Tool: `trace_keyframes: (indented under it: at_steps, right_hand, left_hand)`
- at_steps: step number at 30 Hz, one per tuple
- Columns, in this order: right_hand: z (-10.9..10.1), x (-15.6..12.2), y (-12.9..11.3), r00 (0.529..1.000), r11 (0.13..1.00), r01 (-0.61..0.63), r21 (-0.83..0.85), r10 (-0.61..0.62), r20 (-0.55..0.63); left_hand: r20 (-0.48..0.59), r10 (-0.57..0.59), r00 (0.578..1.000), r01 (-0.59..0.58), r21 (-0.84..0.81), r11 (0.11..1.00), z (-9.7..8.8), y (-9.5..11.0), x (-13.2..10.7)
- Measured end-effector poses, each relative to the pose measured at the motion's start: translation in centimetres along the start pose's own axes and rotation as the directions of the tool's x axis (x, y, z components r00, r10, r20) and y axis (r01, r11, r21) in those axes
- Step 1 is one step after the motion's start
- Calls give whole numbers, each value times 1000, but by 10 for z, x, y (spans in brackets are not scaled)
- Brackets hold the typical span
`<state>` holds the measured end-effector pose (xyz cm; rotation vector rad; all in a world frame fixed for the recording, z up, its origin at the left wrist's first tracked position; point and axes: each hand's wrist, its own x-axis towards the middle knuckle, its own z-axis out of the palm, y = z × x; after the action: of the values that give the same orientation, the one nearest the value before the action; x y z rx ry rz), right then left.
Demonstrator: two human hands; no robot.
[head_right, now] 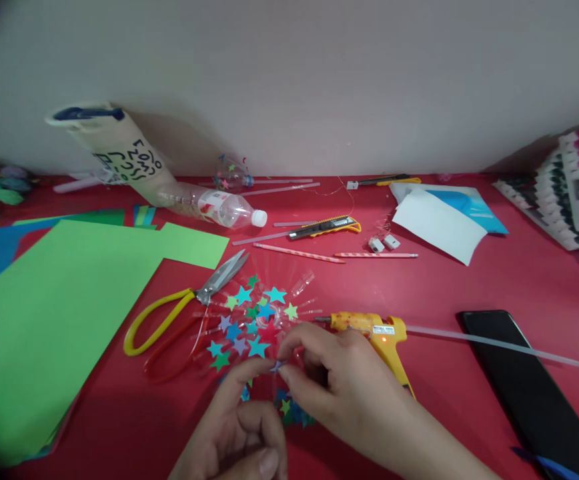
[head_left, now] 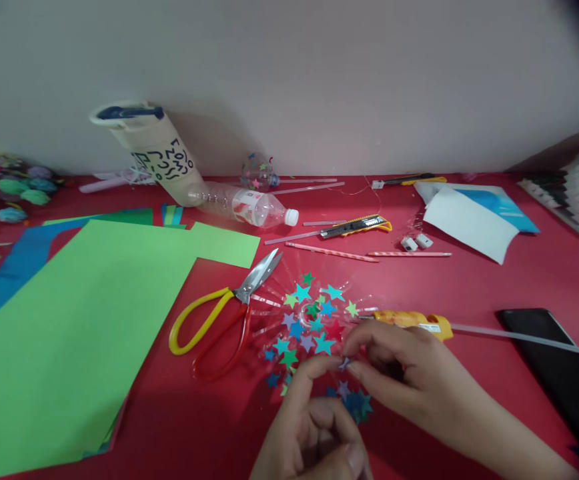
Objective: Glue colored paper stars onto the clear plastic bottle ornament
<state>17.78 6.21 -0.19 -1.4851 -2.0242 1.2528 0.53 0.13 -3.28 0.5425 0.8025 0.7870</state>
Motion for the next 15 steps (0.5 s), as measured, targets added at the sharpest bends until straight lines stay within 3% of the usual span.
trace_keyframes:
  at_steps: [9, 15]
  right_hand:
    - [1, -1, -2, 999, 999, -18, 30, 17, 31]
    - [5, -3, -1, 996, 993, 73, -90, -77, -49]
  left_hand:
    - [7, -2, 1000, 2, 16, 1000, 1, 3, -1]
    - [12, -7, 1000, 7, 45, 999, -2, 0, -1]
